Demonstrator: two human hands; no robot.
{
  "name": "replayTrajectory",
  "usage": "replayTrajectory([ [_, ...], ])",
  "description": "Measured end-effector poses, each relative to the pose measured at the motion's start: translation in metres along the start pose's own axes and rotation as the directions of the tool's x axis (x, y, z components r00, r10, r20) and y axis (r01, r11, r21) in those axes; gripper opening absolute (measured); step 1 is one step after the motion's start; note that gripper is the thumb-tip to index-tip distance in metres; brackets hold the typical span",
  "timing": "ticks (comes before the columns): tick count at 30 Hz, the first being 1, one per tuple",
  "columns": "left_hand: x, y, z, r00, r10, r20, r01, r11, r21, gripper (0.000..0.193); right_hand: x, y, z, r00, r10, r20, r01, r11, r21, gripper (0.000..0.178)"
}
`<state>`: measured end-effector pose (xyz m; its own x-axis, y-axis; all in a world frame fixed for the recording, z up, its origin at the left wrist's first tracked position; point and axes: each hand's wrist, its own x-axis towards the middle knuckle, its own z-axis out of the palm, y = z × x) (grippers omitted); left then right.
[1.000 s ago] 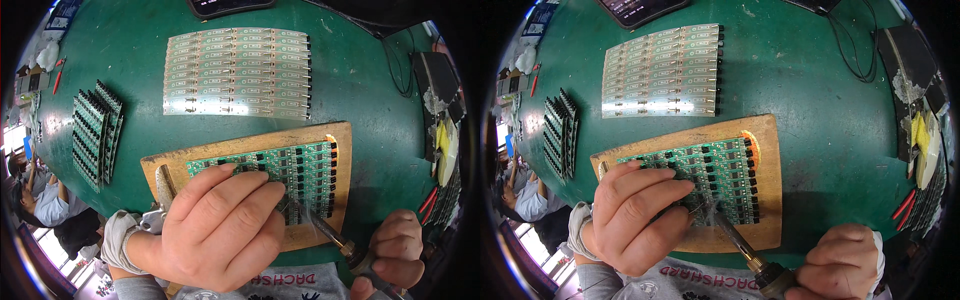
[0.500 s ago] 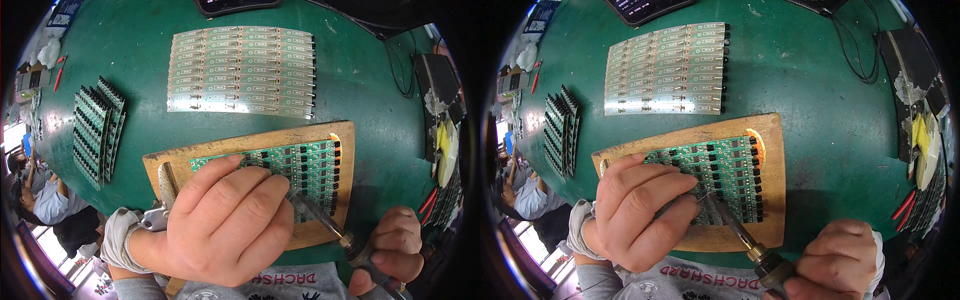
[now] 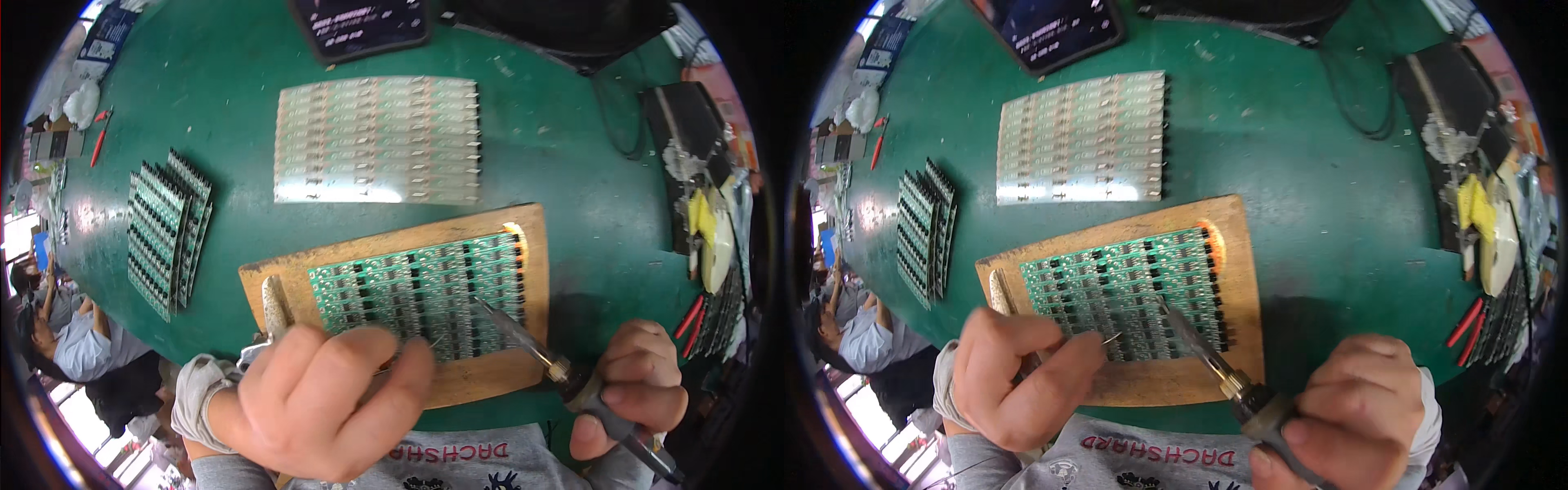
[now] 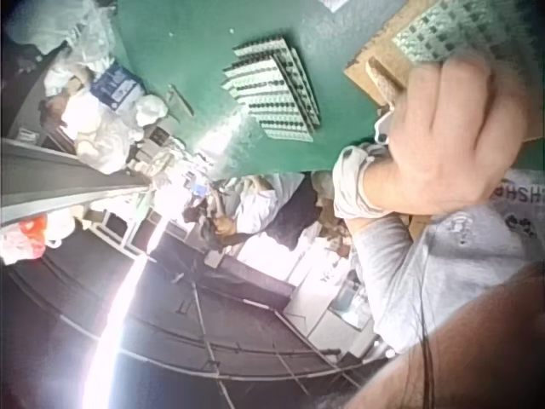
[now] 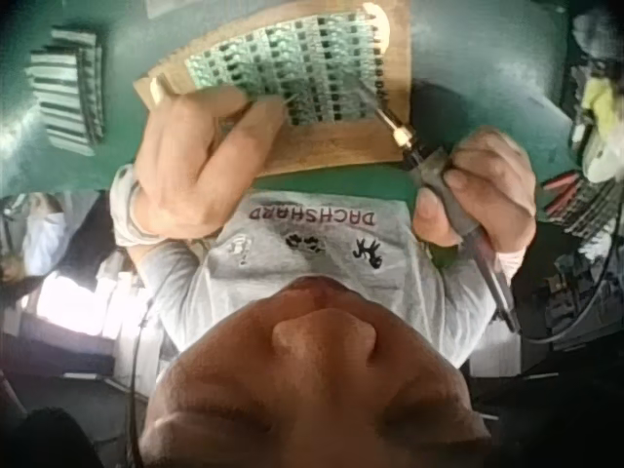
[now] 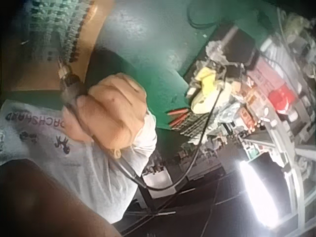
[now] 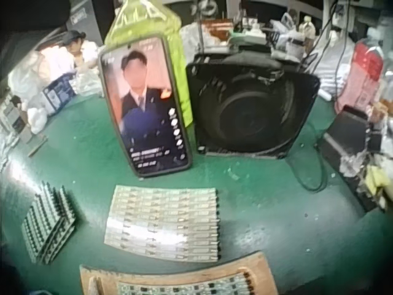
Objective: The person solders electronic components onto a circuit board panel with a soldering iron, unclips the panel from a wooden board, attaches a new circuit board panel to the board, and solders components onto the new panel.
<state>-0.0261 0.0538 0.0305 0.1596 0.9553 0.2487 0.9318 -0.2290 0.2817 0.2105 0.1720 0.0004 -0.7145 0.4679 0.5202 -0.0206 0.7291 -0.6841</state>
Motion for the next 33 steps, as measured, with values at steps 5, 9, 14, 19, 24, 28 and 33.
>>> replayTrajectory([
  [5, -0.006, -0.003, -0.004, 0.984, -0.140, 0.109, 0.162, 0.958, -0.238, 0.032, 0.005, 0.014, -0.024, 0.990, -0.061, -0.126, 0.052, 0.996, -0.067, 0.040],
  [9, -0.008, -0.001, -0.013, 0.974, -0.147, 0.173, 0.201, 0.910, -0.362, 0.035, 0.004, 0.025, -0.058, 0.793, -0.239, -0.560, -0.085, 0.868, -0.489, 0.021],
  [14, -0.013, -0.005, -0.002, 0.983, -0.154, 0.099, 0.178, 0.932, -0.316, 0.024, 0.018, 0.045, -0.087, 0.684, -0.241, -0.688, -0.240, 0.816, -0.525, 0.013],
  [19, -0.011, -0.011, 0.002, 0.995, -0.097, -0.004, 0.092, 0.956, -0.279, 0.022, 0.011, 0.059, -0.084, 0.763, -0.176, -0.622, -0.368, 0.672, -0.642, 0.015],
  [24, -0.012, -0.010, 0.005, 0.996, -0.061, -0.063, 0.033, 0.927, -0.373, 0.022, 0.014, 0.028, -0.068, 0.722, -0.195, -0.664, -0.271, 0.803, -0.531, 0.013],
  [28, -0.012, -0.011, 0.008, 0.998, -0.047, -0.045, 0.025, 0.913, -0.407, 0.024, -0.002, 0.003, -0.035, 0.846, -0.121, -0.519, -0.052, 0.950, -0.307, 0.028],
  [33, -0.012, -0.011, 0.021, 0.996, -0.054, -0.070, 0.020, 0.906, -0.423, 0.025, 0.004, -0.007, -0.002, 0.993, -0.081, -0.088, 0.086, 0.995, 0.057, 0.038],
])
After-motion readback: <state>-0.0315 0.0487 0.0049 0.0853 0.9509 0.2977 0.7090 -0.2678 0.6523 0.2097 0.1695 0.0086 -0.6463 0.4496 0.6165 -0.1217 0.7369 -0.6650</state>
